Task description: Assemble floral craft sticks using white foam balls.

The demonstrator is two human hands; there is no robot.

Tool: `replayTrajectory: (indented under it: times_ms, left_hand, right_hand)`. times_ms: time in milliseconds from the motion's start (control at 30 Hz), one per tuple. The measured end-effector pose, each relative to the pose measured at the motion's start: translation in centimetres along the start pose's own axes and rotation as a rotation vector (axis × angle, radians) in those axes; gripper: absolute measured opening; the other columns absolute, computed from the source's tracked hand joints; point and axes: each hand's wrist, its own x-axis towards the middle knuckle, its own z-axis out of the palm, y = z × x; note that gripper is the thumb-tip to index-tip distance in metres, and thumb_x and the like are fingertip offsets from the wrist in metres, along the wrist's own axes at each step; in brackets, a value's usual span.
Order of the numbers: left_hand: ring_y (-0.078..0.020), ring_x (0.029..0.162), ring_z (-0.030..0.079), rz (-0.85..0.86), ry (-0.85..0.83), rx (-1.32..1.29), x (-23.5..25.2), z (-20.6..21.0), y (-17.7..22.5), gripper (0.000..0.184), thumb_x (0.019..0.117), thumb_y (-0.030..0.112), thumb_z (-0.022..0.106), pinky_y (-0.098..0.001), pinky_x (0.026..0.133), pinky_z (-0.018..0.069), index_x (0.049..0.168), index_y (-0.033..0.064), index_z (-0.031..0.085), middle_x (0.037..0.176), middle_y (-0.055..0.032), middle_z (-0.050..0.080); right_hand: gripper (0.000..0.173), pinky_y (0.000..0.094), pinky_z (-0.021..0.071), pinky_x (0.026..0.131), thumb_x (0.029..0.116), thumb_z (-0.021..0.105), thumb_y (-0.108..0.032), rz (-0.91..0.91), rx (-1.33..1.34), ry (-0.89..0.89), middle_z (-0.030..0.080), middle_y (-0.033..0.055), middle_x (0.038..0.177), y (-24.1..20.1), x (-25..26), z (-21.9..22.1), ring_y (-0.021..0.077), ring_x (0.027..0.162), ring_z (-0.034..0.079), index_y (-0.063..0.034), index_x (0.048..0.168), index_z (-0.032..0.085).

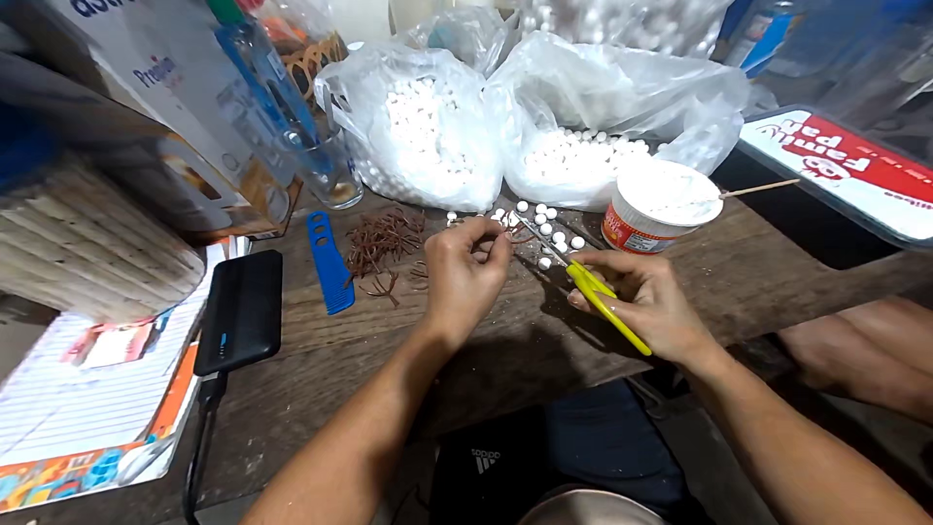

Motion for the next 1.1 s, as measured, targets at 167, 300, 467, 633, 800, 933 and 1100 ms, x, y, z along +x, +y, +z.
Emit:
replayTrajectory:
  times_ms: [167,300,467,633,800,933,1100]
  left_hand:
    - [-0.0023,0.068,0.068,0.015,-0.002,0.018,-0.1,0.1,-0.1,0.003,0.0929,-0.002,0.068,-0.0162,0.065,0.057,0.094,-0.0044,0.07,0.083,-0.0088,0.071]
    - [-0.0026,0.068,0.068,0.025,-0.007,0.039,-0.1,0.1,-0.1,0.003,0.0928,-0.002,0.068,-0.0162,0.064,0.0569,0.094,-0.0032,0.07,0.083,-0.0089,0.071]
    - [-0.0025,0.068,0.066,0.054,0.001,0.055,0.0,0.2,-0.2,0.007,0.0917,-0.003,0.067,-0.0161,0.064,0.0557,0.097,-0.0042,0.071,0.084,-0.0095,0.071]
    - [-0.0042,0.069,0.067,0.109,0.025,0.067,0.0,0.4,-0.5,0.009,0.0912,-0.003,0.065,-0.0174,0.067,0.0559,0.097,-0.0053,0.072,0.083,-0.0114,0.071]
    - [-0.0081,0.068,0.067,0.129,-0.027,0.144,-0.1,0.2,-0.3,0.012,0.0916,-0.001,0.066,-0.0212,0.066,0.0571,0.101,-0.0043,0.074,0.083,-0.0118,0.072]
    - [-0.0094,0.067,0.066,0.175,-0.022,0.192,-0.1,0.3,-0.1,0.016,0.0904,-0.002,0.065,-0.0209,0.065,0.0541,0.102,-0.0038,0.075,0.081,-0.0122,0.071]
    - [-0.0113,0.068,0.065,0.208,-0.02,0.225,0.0,0.3,-0.3,0.016,0.0902,-0.001,0.065,-0.0224,0.065,0.0525,0.101,-0.0037,0.076,0.08,-0.012,0.07]
  right_hand:
    - [0.025,0.0081,0.0433,0.052,0.0864,0.076,-0.017,0.058,0.063,0.007,0.06,-0.0151,0.068,0.3,0.0,0.2,-0.0091,0.055,0.051,-0.0034,0.107,0.07]
    - [0.021,0.0086,0.041,0.049,0.0883,0.075,-0.018,0.07,0.106,0.008,0.058,-0.0166,0.066,0.5,-0.1,0.2,-0.0086,0.053,0.049,-0.0071,0.106,0.07]
    - [0.03,0.0102,0.0422,0.047,0.0863,0.073,-0.025,0.181,0.207,-0.086,0.061,-0.0158,0.07,0.2,0.6,-1.2,-0.0063,0.051,0.05,-0.0126,0.112,0.066]
    - [0.044,0.0098,0.0458,0.056,0.081,0.076,-0.039,0.164,0.063,-0.15,0.06,-0.0165,0.076,-0.3,1.0,-1.4,-0.0071,0.061,0.054,-0.0129,0.116,0.067]
    - [0.045,0.0093,0.0451,0.055,0.08,0.077,-0.037,0.192,0.027,-0.161,0.061,-0.0155,0.075,-0.7,1.1,-1.2,-0.0074,0.06,0.054,-0.0121,0.116,0.067]
    - [0.045,0.0085,0.0465,0.056,0.0814,0.077,-0.033,0.193,0.034,-0.164,0.063,-0.0164,0.075,-0.9,1.1,-1.1,-0.0083,0.061,0.055,-0.0102,0.118,0.066]
    - [0.042,0.0091,0.0439,0.051,0.0814,0.078,-0.033,0.169,0.094,-0.148,0.06,-0.017,0.069,-0.4,1.1,-0.8,-0.0076,0.055,0.052,-0.0101,0.115,0.068]
